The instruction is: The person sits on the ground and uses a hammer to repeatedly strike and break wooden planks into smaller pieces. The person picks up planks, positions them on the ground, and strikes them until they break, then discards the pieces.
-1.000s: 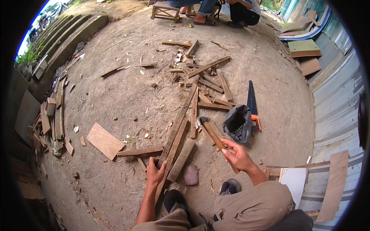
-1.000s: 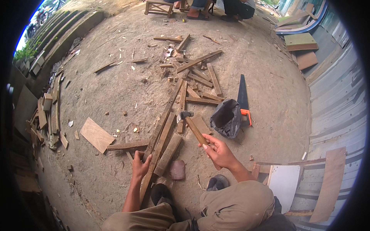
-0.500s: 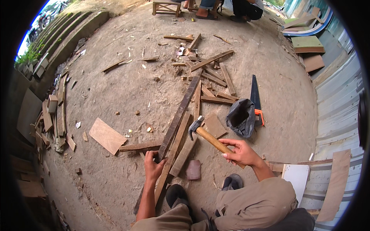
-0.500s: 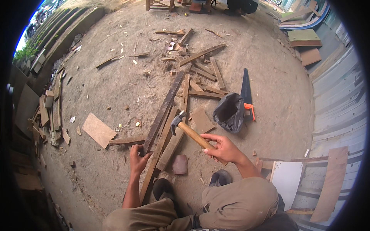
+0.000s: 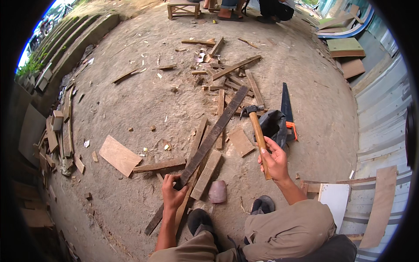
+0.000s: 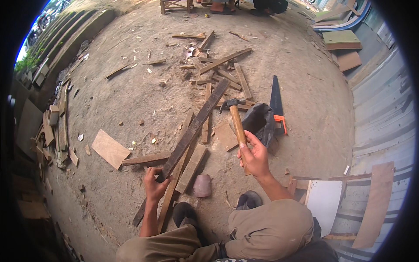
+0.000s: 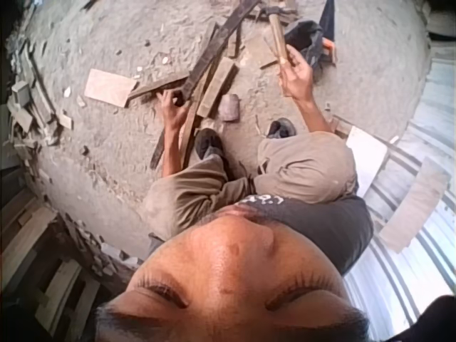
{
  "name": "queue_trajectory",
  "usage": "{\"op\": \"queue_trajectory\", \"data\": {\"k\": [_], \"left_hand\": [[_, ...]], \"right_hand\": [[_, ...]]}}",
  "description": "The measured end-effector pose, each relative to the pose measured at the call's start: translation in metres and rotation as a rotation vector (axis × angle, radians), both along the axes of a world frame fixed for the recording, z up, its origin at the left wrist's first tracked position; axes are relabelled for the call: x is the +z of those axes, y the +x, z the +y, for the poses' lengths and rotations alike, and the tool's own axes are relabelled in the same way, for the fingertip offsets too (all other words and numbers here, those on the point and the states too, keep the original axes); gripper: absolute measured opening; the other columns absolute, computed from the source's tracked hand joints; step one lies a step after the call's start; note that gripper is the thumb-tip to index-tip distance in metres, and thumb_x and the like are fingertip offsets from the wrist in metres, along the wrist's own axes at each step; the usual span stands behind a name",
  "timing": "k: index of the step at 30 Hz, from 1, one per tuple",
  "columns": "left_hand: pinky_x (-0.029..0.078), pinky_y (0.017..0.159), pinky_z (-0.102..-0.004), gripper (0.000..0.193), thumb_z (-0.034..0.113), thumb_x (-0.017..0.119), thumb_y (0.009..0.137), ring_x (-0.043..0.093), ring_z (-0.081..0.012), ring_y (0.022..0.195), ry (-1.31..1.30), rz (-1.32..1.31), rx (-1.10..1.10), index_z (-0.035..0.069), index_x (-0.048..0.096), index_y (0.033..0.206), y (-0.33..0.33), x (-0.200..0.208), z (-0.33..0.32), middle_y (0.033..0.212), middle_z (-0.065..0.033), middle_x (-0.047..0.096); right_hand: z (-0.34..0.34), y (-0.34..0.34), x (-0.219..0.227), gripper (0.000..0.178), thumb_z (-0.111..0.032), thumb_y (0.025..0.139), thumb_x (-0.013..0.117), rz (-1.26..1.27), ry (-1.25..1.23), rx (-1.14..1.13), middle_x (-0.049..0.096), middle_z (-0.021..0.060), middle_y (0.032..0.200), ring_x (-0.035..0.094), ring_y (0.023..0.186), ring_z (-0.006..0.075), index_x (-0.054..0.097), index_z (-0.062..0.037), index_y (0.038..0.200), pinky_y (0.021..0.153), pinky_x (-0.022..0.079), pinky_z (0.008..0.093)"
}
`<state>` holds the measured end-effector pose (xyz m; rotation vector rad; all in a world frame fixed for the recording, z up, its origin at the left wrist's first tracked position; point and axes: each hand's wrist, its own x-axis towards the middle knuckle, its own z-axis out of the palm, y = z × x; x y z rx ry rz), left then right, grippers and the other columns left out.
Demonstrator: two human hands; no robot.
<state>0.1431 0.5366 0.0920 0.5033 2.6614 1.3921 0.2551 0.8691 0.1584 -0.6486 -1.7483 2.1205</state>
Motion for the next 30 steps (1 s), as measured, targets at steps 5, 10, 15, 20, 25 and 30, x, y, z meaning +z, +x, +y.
{"op": "queue_trajectory", "data": {"k": [5, 10, 15, 20, 25, 30], "left_hand": [[0.05, 0.077, -0.0361, 0.037, 0.01, 0.084, 0.066, 0.061, -0.0293, 0.086, 0.005, -0.034, -0.004, -0.001, 0.062, 0.094, 0.017, 0.001, 0.017, 0.092, -0.0129, 0.058], [0.049, 0.072, -0.0368, 0.037, 0.009, 0.082, 0.066, 0.058, -0.029, 0.081, 0.031, -0.033, -0.015, -0.002, 0.059, 0.093, 0.03, 0.002, 0.03, 0.089, -0.0133, 0.055], [0.048, 0.069, -0.0371, 0.036, 0.01, 0.081, 0.066, 0.058, -0.0279, 0.08, 0.03, -0.033, -0.023, -0.002, 0.057, 0.091, 0.034, 0.001, 0.031, 0.089, -0.0126, 0.054], [0.05, 0.065, -0.0366, 0.036, 0.01, 0.083, 0.066, 0.06, -0.0265, 0.082, 0.007, 0.016, -0.024, 0.0, 0.056, 0.087, 0.035, -0.002, 0.024, 0.088, -0.0113, 0.056], [0.049, 0.068, -0.0375, 0.035, 0.01, 0.081, 0.066, 0.059, -0.0289, 0.079, 0.03, 0.013, -0.005, -0.001, 0.056, 0.088, 0.038, 0.007, 0.027, 0.087, -0.0131, 0.055], [0.048, 0.071, -0.0386, 0.037, 0.01, 0.081, 0.066, 0.058, -0.0328, 0.079, 0.021, 0.009, 0.005, -0.004, 0.057, 0.09, 0.034, 0.013, 0.03, 0.085, -0.0158, 0.055]], "right_hand": [[-0.018, -0.006, -0.001, 0.05, -0.008, 0.098, 0.056, 0.05, -0.005, -0.04, 0.054, 0.011, 0.119, 0.059, 0.074, 0.0097, 0.037, 0.0077, 0.141, 0.049, 0.051, 0.0225], [-0.034, -0.01, -0.015, 0.055, -0.008, 0.098, 0.056, 0.079, -0.011, -0.103, 0.052, 0.0123, 0.122, 0.059, 0.078, 0.0109, 0.03, 0.0084, 0.144, 0.05, 0.051, 0.0235], [-0.046, -0.016, -0.016, 0.057, -0.008, 0.098, 0.056, 0.083, 0.047, -0.102, 0.05, 0.0129, 0.125, 0.059, 0.081, 0.0108, 0.028, 0.008, 0.145, 0.051, 0.052, 0.0233], [-0.052, -0.015, -0.018, 0.057, -0.009, 0.099, 0.054, 0.067, 0.055, -0.096, 0.052, 0.0095, 0.113, 0.055, 0.079, 0.0088, 0.026, 0.0037, 0.146, 0.051, 0.052, 0.0228], [-0.051, -0.013, -0.025, 0.058, -0.009, 0.099, 0.055, 0.038, 0.141, -0.08, 0.055, 0.0059, 0.094, 0.055, 0.072, 0.0075, 0.026, -0.0005, 0.148, 0.05, 0.05, 0.0223], [-0.049, -0.014, -0.019, 0.058, -0.008, 0.098, 0.055, 0.009, 0.163, -0.051, 0.056, 0.0068, 0.093, 0.054, 0.067, 0.0061, 0.026, -0.0019, 0.148, 0.05, 0.049, 0.0219]]}}
